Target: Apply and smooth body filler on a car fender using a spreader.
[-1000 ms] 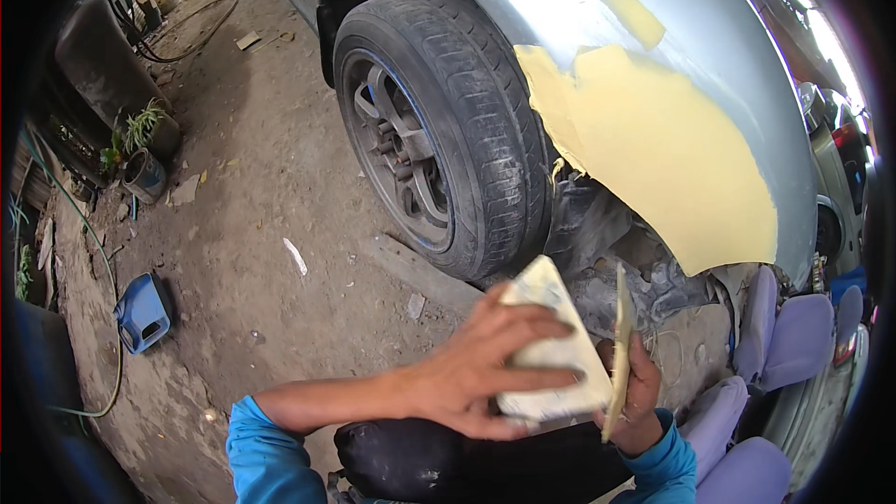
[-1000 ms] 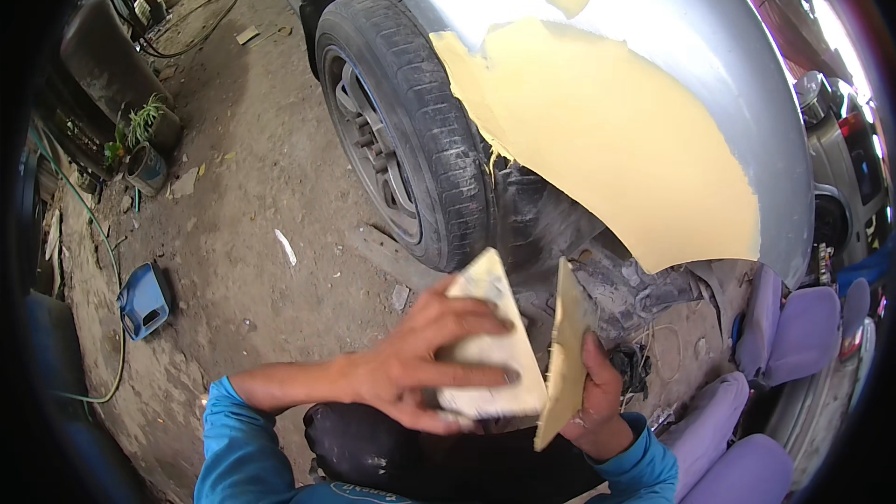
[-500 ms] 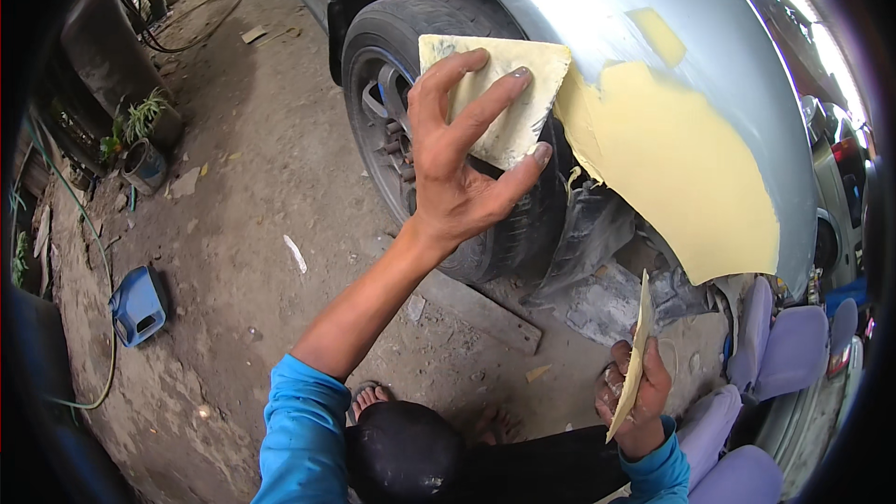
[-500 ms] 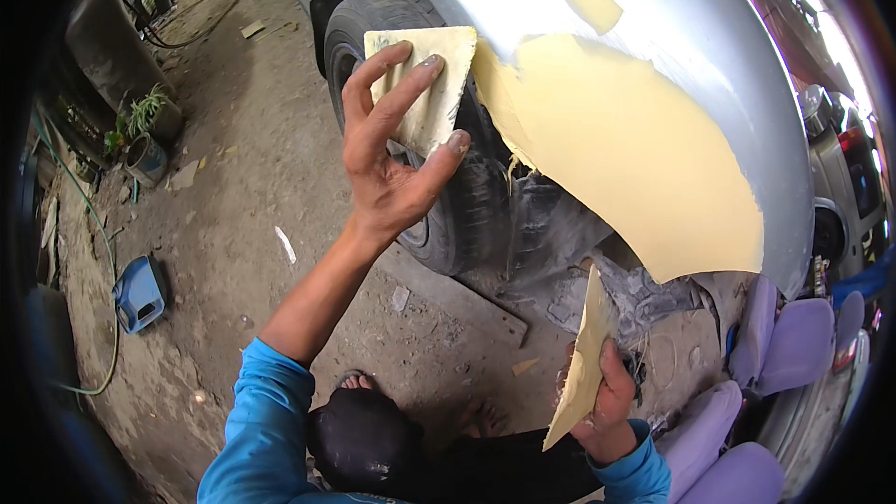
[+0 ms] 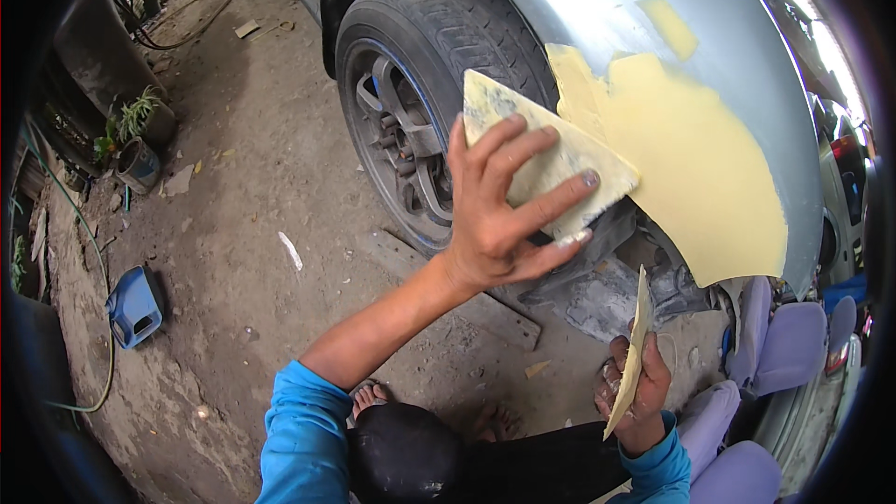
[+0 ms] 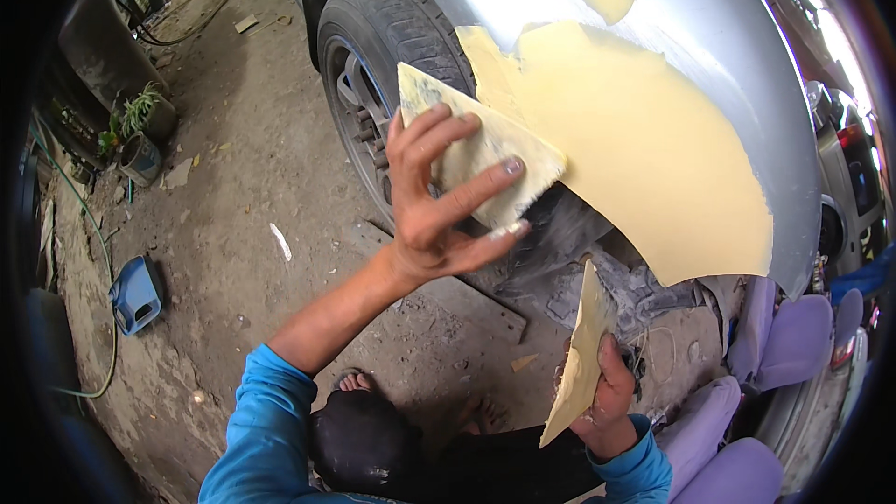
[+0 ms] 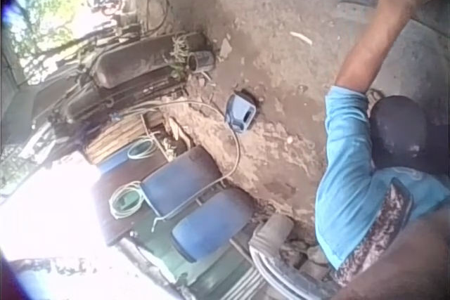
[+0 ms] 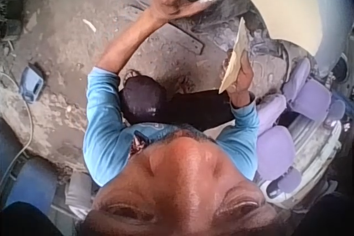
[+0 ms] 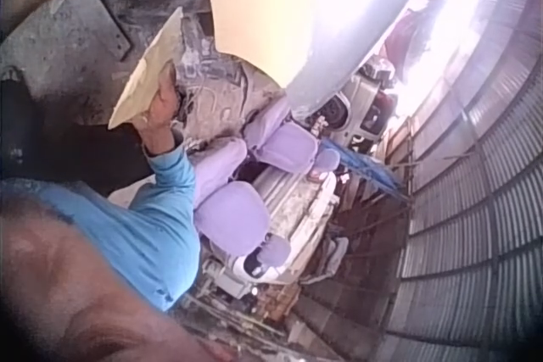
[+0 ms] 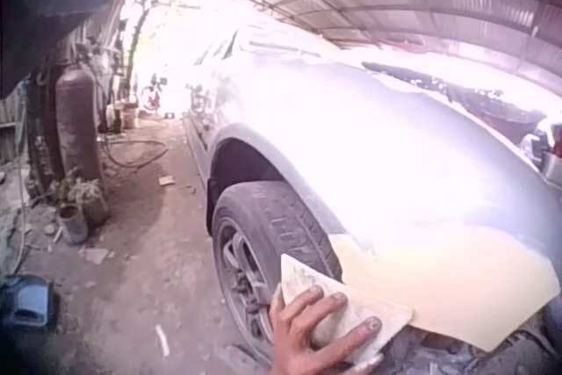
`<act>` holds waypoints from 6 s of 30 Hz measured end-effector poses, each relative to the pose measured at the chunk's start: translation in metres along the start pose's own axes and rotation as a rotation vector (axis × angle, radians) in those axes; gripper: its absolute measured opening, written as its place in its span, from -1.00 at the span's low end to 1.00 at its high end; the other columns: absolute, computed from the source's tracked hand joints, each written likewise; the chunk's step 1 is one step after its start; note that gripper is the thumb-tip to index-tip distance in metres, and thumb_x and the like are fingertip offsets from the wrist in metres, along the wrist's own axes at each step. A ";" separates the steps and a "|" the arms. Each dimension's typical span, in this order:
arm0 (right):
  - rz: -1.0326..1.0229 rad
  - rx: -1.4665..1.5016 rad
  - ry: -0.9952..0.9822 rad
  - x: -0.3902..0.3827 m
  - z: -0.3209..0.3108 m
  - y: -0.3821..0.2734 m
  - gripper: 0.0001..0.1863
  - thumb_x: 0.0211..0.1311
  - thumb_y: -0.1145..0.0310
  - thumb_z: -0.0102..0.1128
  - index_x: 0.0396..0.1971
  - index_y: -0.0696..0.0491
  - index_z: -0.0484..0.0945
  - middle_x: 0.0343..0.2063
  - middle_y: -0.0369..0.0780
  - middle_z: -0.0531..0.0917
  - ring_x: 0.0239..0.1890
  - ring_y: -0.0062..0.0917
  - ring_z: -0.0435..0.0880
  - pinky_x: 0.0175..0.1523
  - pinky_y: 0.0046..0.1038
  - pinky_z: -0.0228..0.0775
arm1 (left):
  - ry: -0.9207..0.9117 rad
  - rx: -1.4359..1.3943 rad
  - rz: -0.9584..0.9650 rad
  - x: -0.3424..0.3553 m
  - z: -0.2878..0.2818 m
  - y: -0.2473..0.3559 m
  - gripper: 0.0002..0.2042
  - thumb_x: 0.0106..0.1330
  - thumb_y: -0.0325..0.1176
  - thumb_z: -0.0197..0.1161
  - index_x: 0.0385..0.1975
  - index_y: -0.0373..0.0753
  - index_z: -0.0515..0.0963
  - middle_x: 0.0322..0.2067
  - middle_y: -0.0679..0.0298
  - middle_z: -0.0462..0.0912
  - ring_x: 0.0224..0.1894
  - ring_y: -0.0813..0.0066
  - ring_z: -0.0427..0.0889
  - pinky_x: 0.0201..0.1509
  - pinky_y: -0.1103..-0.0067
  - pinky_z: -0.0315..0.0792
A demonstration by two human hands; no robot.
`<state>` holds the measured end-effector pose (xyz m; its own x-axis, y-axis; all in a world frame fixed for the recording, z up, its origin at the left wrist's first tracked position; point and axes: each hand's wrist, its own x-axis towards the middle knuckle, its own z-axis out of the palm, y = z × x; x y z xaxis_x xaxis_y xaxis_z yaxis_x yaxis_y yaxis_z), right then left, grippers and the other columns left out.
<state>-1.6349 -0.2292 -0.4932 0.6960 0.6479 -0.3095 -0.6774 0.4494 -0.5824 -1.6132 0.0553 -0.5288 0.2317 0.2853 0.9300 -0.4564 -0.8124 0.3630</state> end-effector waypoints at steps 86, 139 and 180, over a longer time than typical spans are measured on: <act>0.034 -0.089 0.289 -0.006 0.020 0.003 -0.49 0.43 -0.05 -0.17 -0.09 0.13 0.49 -0.49 -0.16 0.67 -0.52 -0.36 0.72 -0.47 -0.32 0.61 | -0.538 -0.253 0.229 0.117 -0.087 0.002 -0.77 -0.31 -0.32 0.45 -0.57 -0.18 0.65 -0.47 0.35 0.67 -0.36 0.46 0.53 -0.11 0.47 0.32; -0.243 -0.631 0.211 0.002 0.013 0.039 -0.69 0.51 0.32 -0.13 0.05 0.20 0.42 -0.05 -0.19 0.56 -0.03 -0.60 0.51 0.10 -0.48 0.34 | -1.103 0.030 0.168 -0.023 -0.093 0.109 -0.50 0.11 -0.23 0.16 0.14 -0.05 0.48 -0.10 0.29 0.45 0.10 0.27 0.43 0.26 0.09 0.30; 0.083 -0.083 0.226 0.006 -0.001 0.018 -0.58 0.44 0.11 -0.07 0.14 0.05 0.38 -0.09 -0.21 0.62 -0.10 -0.40 0.65 0.03 -0.25 0.52 | -0.342 0.274 0.026 -0.041 -0.077 0.035 -0.51 -0.11 0.05 0.23 -0.10 0.09 0.65 0.08 0.27 0.51 0.19 0.09 0.35 0.27 -0.17 -0.07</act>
<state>-1.6428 -0.2181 -0.5061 0.6807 0.5225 -0.5134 -0.7189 0.3420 -0.6051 -1.7045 0.0547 -0.5497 0.5157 0.1156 0.8489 -0.2320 -0.9350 0.2682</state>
